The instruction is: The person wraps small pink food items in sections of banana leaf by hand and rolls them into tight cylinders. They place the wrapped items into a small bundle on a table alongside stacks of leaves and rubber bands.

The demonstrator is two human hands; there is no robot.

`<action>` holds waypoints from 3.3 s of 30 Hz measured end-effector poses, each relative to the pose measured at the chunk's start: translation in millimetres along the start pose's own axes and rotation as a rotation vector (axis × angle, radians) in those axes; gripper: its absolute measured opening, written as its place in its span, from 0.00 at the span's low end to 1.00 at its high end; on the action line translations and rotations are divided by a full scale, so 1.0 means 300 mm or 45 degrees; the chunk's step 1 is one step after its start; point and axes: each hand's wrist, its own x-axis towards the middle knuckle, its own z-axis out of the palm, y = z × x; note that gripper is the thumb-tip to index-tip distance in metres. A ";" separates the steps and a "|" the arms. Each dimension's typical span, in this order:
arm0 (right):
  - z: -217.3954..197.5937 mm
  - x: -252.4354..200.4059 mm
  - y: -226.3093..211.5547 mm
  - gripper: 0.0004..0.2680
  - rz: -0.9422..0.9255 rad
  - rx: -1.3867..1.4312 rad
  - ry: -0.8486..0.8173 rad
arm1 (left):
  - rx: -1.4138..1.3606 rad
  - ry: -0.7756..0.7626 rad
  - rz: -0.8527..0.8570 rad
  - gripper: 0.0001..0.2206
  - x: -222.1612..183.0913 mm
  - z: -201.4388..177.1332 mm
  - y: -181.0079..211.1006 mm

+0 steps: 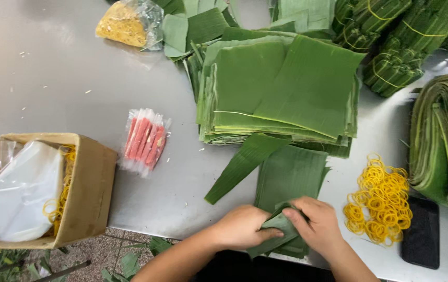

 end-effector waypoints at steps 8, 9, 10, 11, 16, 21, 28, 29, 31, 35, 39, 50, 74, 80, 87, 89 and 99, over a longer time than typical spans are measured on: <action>-0.042 0.024 -0.102 0.12 0.014 -0.310 0.528 | 0.874 1.226 -0.653 0.07 -0.127 -0.405 -0.309; -0.034 0.023 -0.099 0.13 -0.237 -0.414 0.607 | 0.980 1.191 -0.808 0.11 -0.145 -0.450 -0.372; -0.023 0.032 -0.088 0.14 -0.248 -0.428 0.491 | 1.086 1.162 -0.958 0.17 -0.153 -0.481 -0.427; -0.001 0.038 -0.079 0.14 -0.260 -0.442 0.375 | 1.118 1.161 -0.998 0.18 -0.152 -0.478 -0.468; 0.101 0.012 -0.034 0.15 -0.169 -0.398 -0.042 | 1.216 1.239 -1.042 0.14 -0.151 -0.445 -0.587; 0.102 -0.011 -0.001 0.16 -0.115 -0.397 -0.128 | 1.190 1.252 -0.975 0.12 -0.165 -0.458 -0.613; 0.100 -0.007 -0.002 0.16 -0.129 -0.392 -0.093 | 1.509 1.146 -0.789 0.20 -0.177 -0.429 -0.617; 0.100 -0.008 -0.005 0.16 -0.125 -0.393 -0.092 | 1.573 1.101 -0.832 0.17 -0.169 -0.430 -0.628; 0.101 -0.013 -0.010 0.16 -0.120 -0.380 -0.101 | 1.697 1.002 -0.935 0.10 -0.162 -0.428 -0.654; 0.099 -0.020 0.006 0.16 -0.125 -0.371 -0.100 | 1.492 1.059 -0.866 0.12 -0.161 -0.454 -0.680; 0.106 -0.021 0.016 0.16 -0.125 -0.380 -0.090 | 1.090 1.546 -0.458 0.11 -0.201 -0.498 -0.580; 0.065 -0.004 -0.024 0.16 -0.158 -0.348 -0.126 | 0.778 1.276 0.178 0.12 -0.027 -0.306 -0.100; -0.051 -0.074 0.020 0.12 -0.178 -0.518 0.000 | 0.564 0.622 0.621 0.11 0.127 0.103 -0.080; -0.057 -0.059 0.061 0.10 0.040 -0.414 -0.222 | 0.319 0.340 0.307 0.10 0.121 0.122 -0.094; -0.070 -0.038 0.041 0.15 -0.304 -0.722 -0.144 | 0.678 0.653 0.570 0.10 0.136 0.060 -0.102; -0.048 -0.035 0.021 0.17 -0.282 -0.792 -0.120 | 0.768 0.567 0.767 0.12 0.108 0.075 -0.088; -0.067 -0.086 0.096 0.11 0.669 0.167 -0.250 | -0.136 0.257 0.122 0.12 0.104 0.176 -0.087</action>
